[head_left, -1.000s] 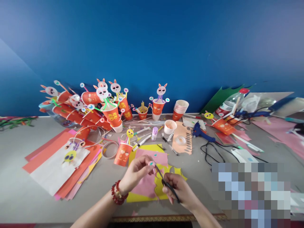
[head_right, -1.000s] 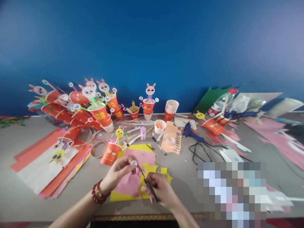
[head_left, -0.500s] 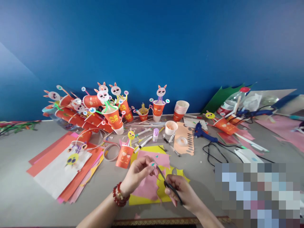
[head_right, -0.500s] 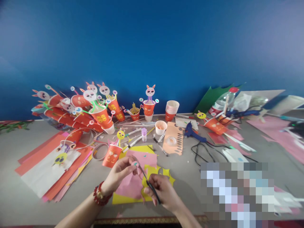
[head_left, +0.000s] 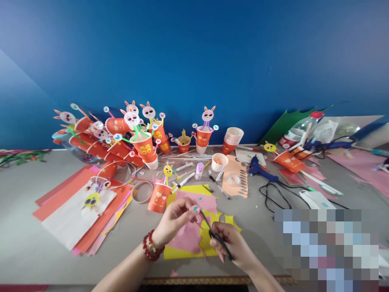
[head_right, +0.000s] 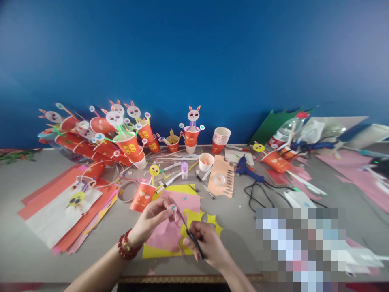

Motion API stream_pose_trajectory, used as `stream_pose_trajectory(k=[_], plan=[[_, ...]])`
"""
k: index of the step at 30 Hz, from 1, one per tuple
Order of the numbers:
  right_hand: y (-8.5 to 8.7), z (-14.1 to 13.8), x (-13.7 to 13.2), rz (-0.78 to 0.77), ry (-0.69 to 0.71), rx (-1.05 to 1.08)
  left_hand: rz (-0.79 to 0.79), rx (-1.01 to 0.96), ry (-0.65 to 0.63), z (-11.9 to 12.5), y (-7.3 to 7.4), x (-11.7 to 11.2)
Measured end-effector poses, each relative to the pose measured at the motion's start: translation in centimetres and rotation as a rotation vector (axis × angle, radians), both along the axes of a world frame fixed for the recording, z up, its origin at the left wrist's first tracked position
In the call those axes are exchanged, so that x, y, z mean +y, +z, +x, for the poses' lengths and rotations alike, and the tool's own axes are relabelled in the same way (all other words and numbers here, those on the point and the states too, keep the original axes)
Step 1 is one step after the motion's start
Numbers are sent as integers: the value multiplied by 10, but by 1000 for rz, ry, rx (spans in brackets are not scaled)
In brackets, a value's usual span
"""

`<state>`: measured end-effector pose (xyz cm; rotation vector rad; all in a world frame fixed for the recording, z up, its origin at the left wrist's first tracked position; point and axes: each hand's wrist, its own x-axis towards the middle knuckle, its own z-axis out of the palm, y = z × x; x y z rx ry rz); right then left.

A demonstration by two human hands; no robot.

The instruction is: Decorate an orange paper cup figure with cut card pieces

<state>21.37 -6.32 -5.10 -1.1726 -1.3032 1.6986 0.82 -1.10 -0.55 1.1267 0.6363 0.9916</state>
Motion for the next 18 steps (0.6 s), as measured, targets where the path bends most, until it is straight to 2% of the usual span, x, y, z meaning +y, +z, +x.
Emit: stream_pose_trajectory(k=[18], plan=[[6, 1, -1, -30, -19, -19, -66, -19, 46, 0, 4, 0]])
